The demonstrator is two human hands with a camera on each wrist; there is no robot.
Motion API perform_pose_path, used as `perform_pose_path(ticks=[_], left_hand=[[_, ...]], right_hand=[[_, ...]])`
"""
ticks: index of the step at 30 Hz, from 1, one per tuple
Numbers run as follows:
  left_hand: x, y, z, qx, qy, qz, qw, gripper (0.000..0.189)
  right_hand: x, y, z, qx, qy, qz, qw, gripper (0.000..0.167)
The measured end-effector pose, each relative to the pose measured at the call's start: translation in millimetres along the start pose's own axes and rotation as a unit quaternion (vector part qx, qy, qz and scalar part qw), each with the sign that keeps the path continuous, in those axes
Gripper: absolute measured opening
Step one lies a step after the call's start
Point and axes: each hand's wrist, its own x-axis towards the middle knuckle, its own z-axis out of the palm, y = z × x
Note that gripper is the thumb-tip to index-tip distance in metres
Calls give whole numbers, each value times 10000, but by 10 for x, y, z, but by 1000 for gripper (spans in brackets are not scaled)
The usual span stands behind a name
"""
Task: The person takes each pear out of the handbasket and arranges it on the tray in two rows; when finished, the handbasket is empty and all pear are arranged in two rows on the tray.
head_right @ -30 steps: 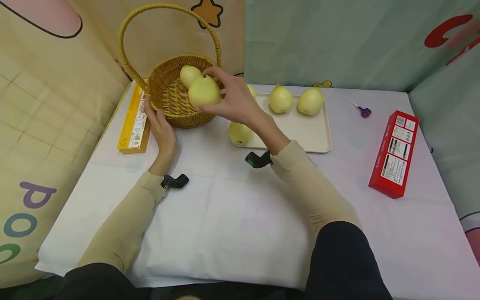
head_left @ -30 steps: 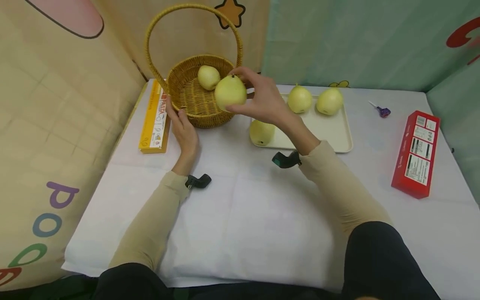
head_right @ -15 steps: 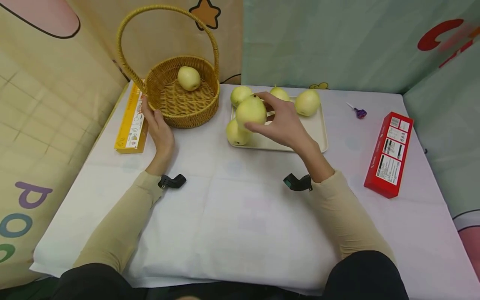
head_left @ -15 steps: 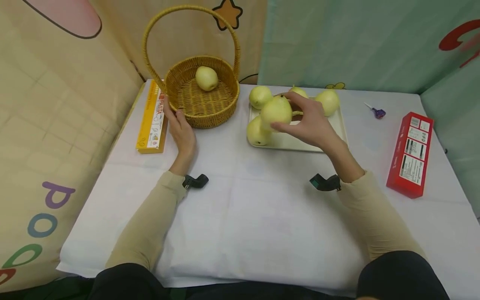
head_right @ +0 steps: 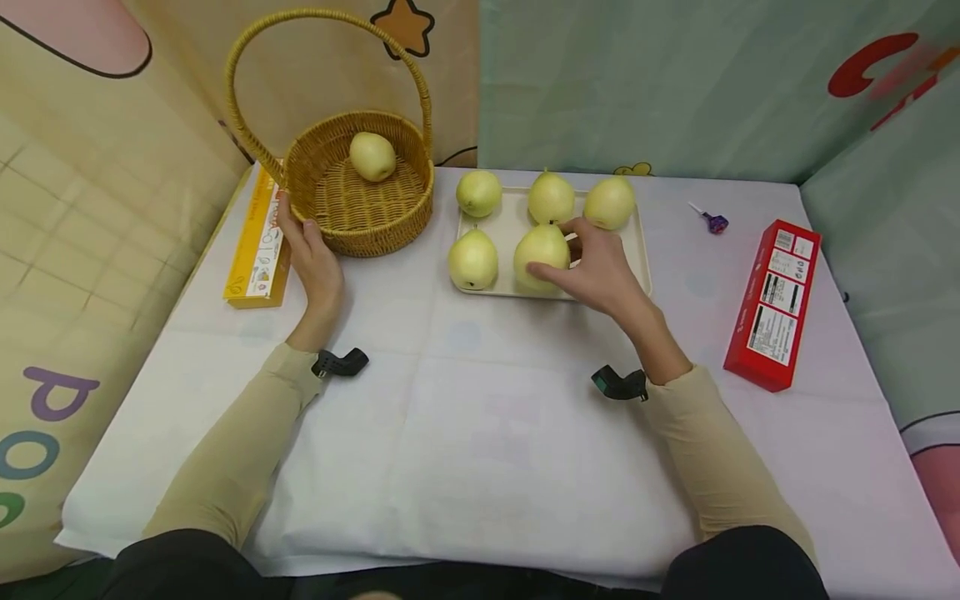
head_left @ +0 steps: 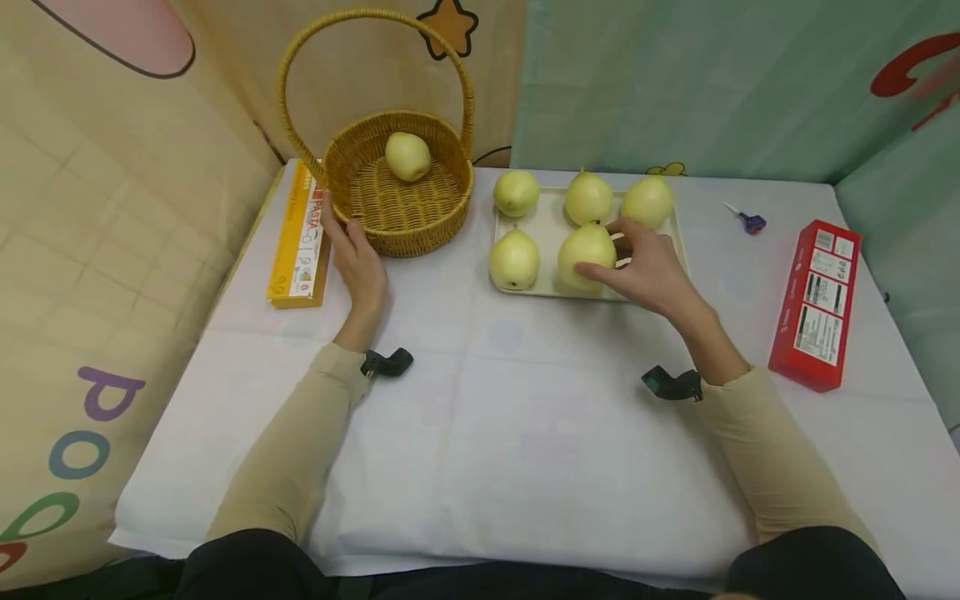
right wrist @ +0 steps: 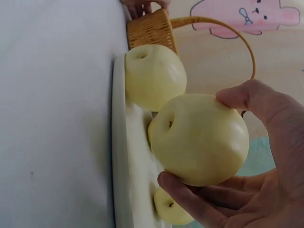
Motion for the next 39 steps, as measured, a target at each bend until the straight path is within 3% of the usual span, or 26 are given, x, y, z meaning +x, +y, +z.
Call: perform_pose_path(ticks=[9, 31, 39], left_hand=[[22, 9, 9, 66, -1, 103, 9999, 56], [28, -14, -6, -49, -63, 48, 10000, 57], [26, -18, 3, -23, -103, -31, 9999, 57]], right_hand=[[71, 190, 82, -552, -148, 337, 9978, 76], [135, 200, 159, -27, -87, 555, 9984, 82], [123, 180, 184, -101, 318, 349, 9988, 81]])
